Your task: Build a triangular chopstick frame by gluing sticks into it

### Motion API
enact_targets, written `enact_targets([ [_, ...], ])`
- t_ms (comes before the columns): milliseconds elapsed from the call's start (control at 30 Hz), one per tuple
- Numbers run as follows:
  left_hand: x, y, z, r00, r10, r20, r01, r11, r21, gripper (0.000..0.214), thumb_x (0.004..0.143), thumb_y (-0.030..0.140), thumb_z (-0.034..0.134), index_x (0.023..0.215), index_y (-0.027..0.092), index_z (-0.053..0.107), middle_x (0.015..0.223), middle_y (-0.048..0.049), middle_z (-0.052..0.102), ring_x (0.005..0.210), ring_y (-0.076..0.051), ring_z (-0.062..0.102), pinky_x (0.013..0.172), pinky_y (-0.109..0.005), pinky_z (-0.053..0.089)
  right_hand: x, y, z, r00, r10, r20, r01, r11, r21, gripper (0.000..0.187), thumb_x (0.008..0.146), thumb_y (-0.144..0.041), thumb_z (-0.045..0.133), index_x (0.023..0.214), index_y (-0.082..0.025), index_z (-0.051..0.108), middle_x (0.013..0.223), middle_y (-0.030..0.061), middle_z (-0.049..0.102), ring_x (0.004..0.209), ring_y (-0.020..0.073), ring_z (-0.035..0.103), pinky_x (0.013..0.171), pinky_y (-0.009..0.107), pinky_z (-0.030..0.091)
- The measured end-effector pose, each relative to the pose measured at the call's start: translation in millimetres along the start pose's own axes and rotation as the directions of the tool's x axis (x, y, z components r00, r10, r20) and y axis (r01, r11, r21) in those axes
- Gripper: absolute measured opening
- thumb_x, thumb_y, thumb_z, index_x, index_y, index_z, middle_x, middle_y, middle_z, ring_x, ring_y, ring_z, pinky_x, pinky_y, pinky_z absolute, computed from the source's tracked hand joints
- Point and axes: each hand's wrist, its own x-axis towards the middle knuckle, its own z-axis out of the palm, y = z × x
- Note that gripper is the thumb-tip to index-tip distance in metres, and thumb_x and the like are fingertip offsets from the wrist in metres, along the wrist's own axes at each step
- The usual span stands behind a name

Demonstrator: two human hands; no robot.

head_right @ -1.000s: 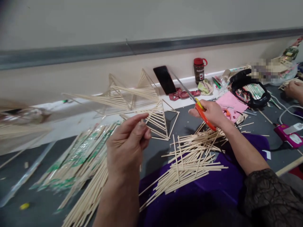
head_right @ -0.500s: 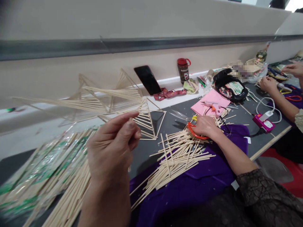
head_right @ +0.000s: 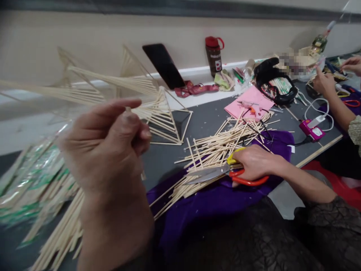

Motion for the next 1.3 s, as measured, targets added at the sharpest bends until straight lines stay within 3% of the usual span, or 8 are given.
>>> enact_targets([
  [100, 2, -3, 0.8, 0.999, 0.031, 0.016, -0.03, 0.999, -0.018, 0.017, 0.083, 0.013, 0.067, 0.095, 0.022, 0.075, 0.053, 0.0059, 0.054, 0.043, -0.004, 0.044, 0.035, -0.02, 0.022, -8, -9, 9, 0.991, -0.066, 0.116, 0.062, 0.997, 0.039, 0.047, 0.076, -0.065, 0.061, 0.085, -0.018, 0.061, 0.082, 0.005, 0.068, 0.067, 0.0172, 0.059, 0.056, 0.027, 0.029],
  [167, 2, -4, 1.5, 0.998, 0.052, 0.045, -0.051, 0.998, -0.025, 0.017, 0.083, 0.013, 0.067, 0.095, 0.022, 0.075, 0.051, 0.0065, 0.054, 0.042, -0.003, 0.043, 0.035, -0.02, 0.022, -6, -14, 14, 0.99, -0.062, 0.128, 0.065, 0.998, -0.017, 0.044, 0.077, -0.061, 0.062, 0.085, -0.018, 0.061, 0.084, 0.0069, 0.068, 0.071, 0.0198, 0.061, 0.056, 0.028, 0.029],
  [267, 0, -4, 2.8, 0.996, 0.059, 0.062, -0.057, 0.998, -0.025, 0.016, 0.083, 0.013, 0.068, 0.096, 0.02, 0.074, 0.052, 0.0064, 0.054, 0.042, -0.003, 0.044, 0.036, -0.02, 0.023, 3, -15, 20, 0.995, -0.057, 0.086, 0.067, 0.992, -0.111, 0.036, 0.08, -0.052, 0.06, 0.088, -0.017, 0.063, 0.087, 0.0098, 0.069, 0.075, 0.022, 0.062, 0.058, 0.029, 0.031],
  [400, -1, -1, 4.0, 1.0, 0.009, 0.003, -0.009, 1.0, 0.006, 0.014, 0.083, 0.015, 0.068, 0.094, 0.02, 0.075, 0.055, 0.005, 0.055, 0.044, -0.004, 0.046, 0.035, -0.019, 0.023, 15, -7, 22, 0.993, -0.116, 0.025, 0.119, 0.983, -0.137, 0.029, 0.083, -0.042, 0.057, 0.093, -0.015, 0.062, 0.092, 0.0113, 0.069, 0.079, 0.0215, 0.061, 0.066, 0.03, 0.037],
  [600, -1, 0, 5.3, 1.0, 0.005, -0.024, -0.003, 0.997, 0.074, 0.017, 0.082, 0.016, 0.068, 0.096, 0.021, 0.076, 0.053, 0.0046, 0.053, 0.043, -0.005, 0.045, 0.034, -0.018, 0.025, 11, -4, 27, 0.975, -0.222, -0.024, 0.214, 0.962, -0.168, 0.031, 0.082, -0.039, 0.061, 0.098, -0.012, 0.062, 0.098, 0.0125, 0.066, 0.088, 0.0231, 0.059, 0.074, 0.033, 0.043],
  [933, 1, 0, 13.4, 0.973, -0.151, -0.176, 0.187, 0.958, 0.215, 0.026, 0.067, 0.022, 0.073, 0.093, 0.023, 0.079, 0.054, 0.0035, 0.056, 0.047, -0.006, 0.048, 0.039, -0.012, 0.037, 16, -6, 28, 0.981, -0.176, -0.085, 0.164, 0.977, -0.135, 0.039, 0.079, -0.04, 0.068, 0.104, -0.012, 0.058, 0.099, 0.0125, 0.066, 0.085, 0.0227, 0.062, 0.068, 0.032, 0.046],
  [1300, 3, -6, 16.1, 0.955, -0.227, -0.191, 0.268, 0.936, 0.228, 0.029, 0.06, 0.024, 0.076, 0.088, 0.028, 0.08, 0.054, 0.0038, 0.056, 0.048, -0.007, 0.048, 0.04, -0.013, 0.04, 46, 0, 38, 0.889, -0.432, -0.15, 0.389, 0.887, -0.25, 0.039, 0.084, -0.045, 0.063, 0.103, -0.011, 0.059, 0.101, 0.0092, 0.066, 0.089, 0.0229, 0.06, 0.076, 0.033, 0.045],
])
